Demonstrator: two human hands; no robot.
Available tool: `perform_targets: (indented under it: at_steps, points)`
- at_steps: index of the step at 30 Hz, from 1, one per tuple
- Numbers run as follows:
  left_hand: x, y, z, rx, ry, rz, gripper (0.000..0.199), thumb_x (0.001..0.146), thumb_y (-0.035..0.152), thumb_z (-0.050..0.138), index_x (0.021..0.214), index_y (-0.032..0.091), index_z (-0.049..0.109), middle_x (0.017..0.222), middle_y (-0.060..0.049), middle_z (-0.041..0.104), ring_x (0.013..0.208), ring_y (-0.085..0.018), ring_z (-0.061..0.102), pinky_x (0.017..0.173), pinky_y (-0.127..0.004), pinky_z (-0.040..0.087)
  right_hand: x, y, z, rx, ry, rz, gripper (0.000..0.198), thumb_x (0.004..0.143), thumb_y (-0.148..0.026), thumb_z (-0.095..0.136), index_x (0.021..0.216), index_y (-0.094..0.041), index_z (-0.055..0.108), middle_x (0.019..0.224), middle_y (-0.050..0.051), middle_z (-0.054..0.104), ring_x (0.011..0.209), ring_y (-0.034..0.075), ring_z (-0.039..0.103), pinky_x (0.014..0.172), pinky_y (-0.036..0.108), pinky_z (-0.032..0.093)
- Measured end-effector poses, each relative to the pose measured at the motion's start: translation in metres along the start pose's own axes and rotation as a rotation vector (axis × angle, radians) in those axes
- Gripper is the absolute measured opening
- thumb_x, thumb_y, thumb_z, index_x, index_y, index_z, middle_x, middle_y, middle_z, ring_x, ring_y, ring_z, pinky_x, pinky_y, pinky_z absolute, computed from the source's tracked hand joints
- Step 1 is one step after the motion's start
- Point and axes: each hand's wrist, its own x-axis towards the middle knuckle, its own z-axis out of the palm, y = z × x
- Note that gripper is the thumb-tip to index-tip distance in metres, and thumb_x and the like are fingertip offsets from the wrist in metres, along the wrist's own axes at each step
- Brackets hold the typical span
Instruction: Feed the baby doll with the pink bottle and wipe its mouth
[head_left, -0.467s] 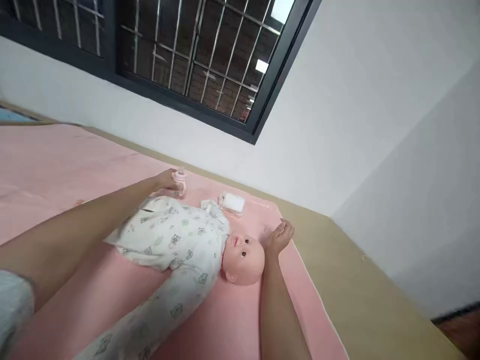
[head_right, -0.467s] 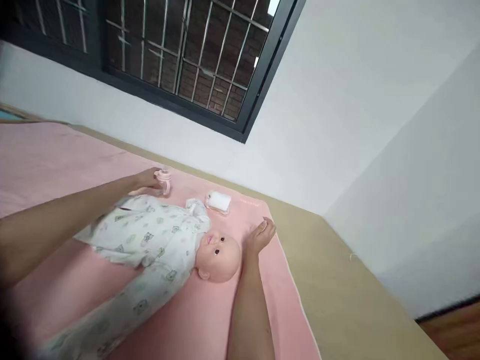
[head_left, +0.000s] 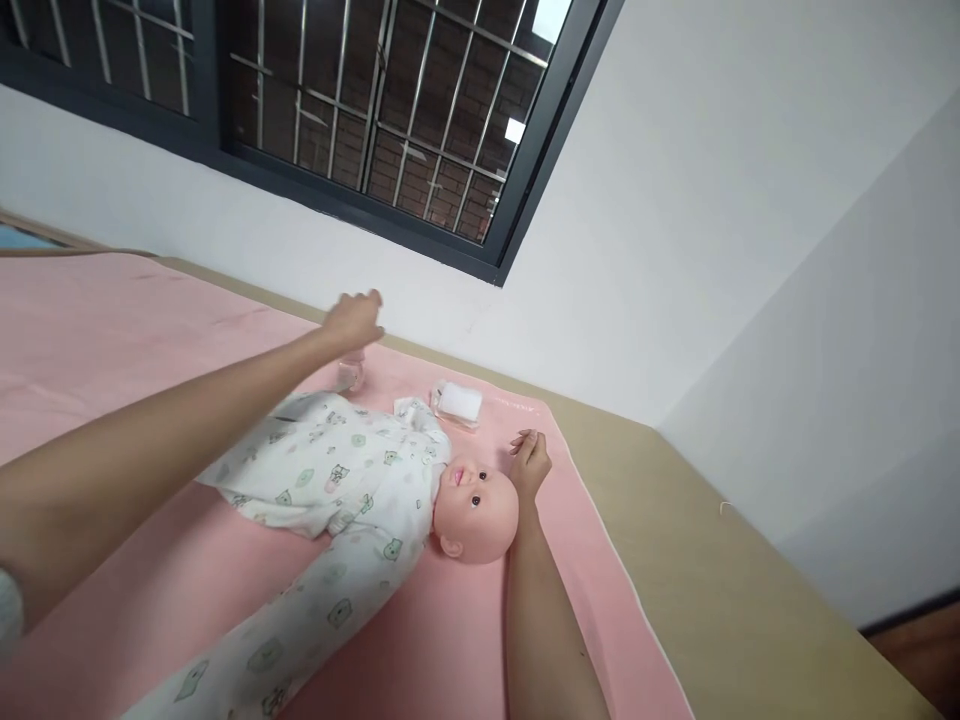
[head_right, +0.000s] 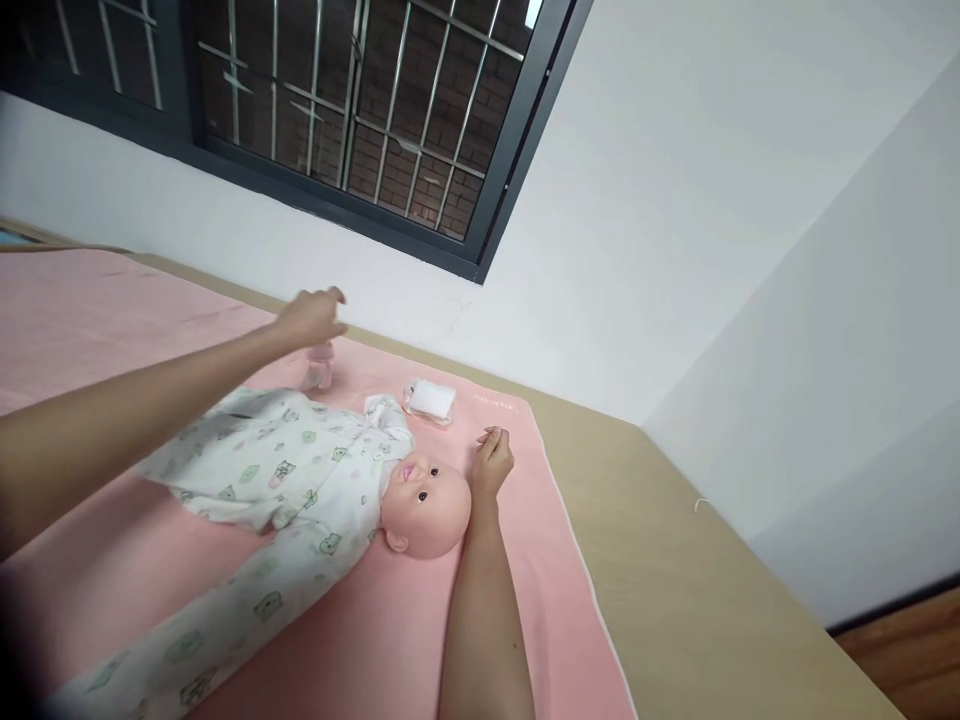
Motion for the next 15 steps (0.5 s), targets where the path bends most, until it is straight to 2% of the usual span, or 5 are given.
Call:
perform_targets:
  at_steps: [3,5,7,11,15]
  points:
    - [-0.02,0.051,0.034,-0.063,-0.17,0.267,0.037,0.086,0.02,0.055,0.122,0.012,0.057,0.122,-0.014,0.065,0.117,-0.028,0.056,0.101,-0.035,0.041,0.001,0.003,0.003,-0.015,-0.05,0.016,0.052,0.095,-0.057,0.022,0.085,-0.018,0.056,0.068,0.002,0.065,0.053,0.013,0.057,0.062,0.026,0.043]
    - [-0.035,0.081,0.061,-0.119,-0.361,0.435,0.027,0.086,0.027,0.055,0.107,0.013,0.066,0.116,-0.01,0.068,0.107,-0.023,0.062,0.094,-0.029,0.045,0.0,0.004,0.003,-0.03,-0.1,0.018,0.052,0.094,-0.057,0.022,0.085,-0.019,0.056,0.067,0.002,0.066,0.055,0.014,0.059,0.063,0.027,0.042]
    - [-0.048,0.104,0.086,-0.166,-0.569,0.544,0.027,0.089,0.034,0.053,0.095,0.013,0.069,0.106,-0.009,0.072,0.098,-0.02,0.065,0.089,-0.026,0.047,-0.001,0.003,0.002,-0.048,-0.136,0.014,0.052,0.094,-0.057,0.023,0.085,-0.019,0.057,0.067,0.003,0.066,0.058,0.015,0.06,0.064,0.027,0.042]
    - [-0.054,0.13,0.117,-0.247,-0.919,0.584,0.036,0.094,0.036,0.044,0.095,0.012,0.071,0.093,-0.008,0.075,0.083,-0.016,0.068,0.082,-0.025,0.052,-0.003,-0.003,0.0,-0.086,-0.158,0.013,0.053,0.094,-0.058,0.024,0.087,-0.019,0.058,0.069,0.005,0.067,0.064,0.018,0.061,0.065,0.028,0.041]
    - [-0.05,0.137,0.133,-0.232,-1.127,0.504,0.041,0.087,0.048,0.055,0.096,0.013,0.073,0.09,-0.01,0.075,0.078,-0.022,0.069,0.075,-0.034,0.056,-0.005,-0.005,0.002,-0.091,-0.204,0.029,0.055,0.093,-0.062,0.025,0.085,-0.019,0.058,0.071,0.006,0.068,0.064,0.018,0.06,0.062,0.028,0.04]
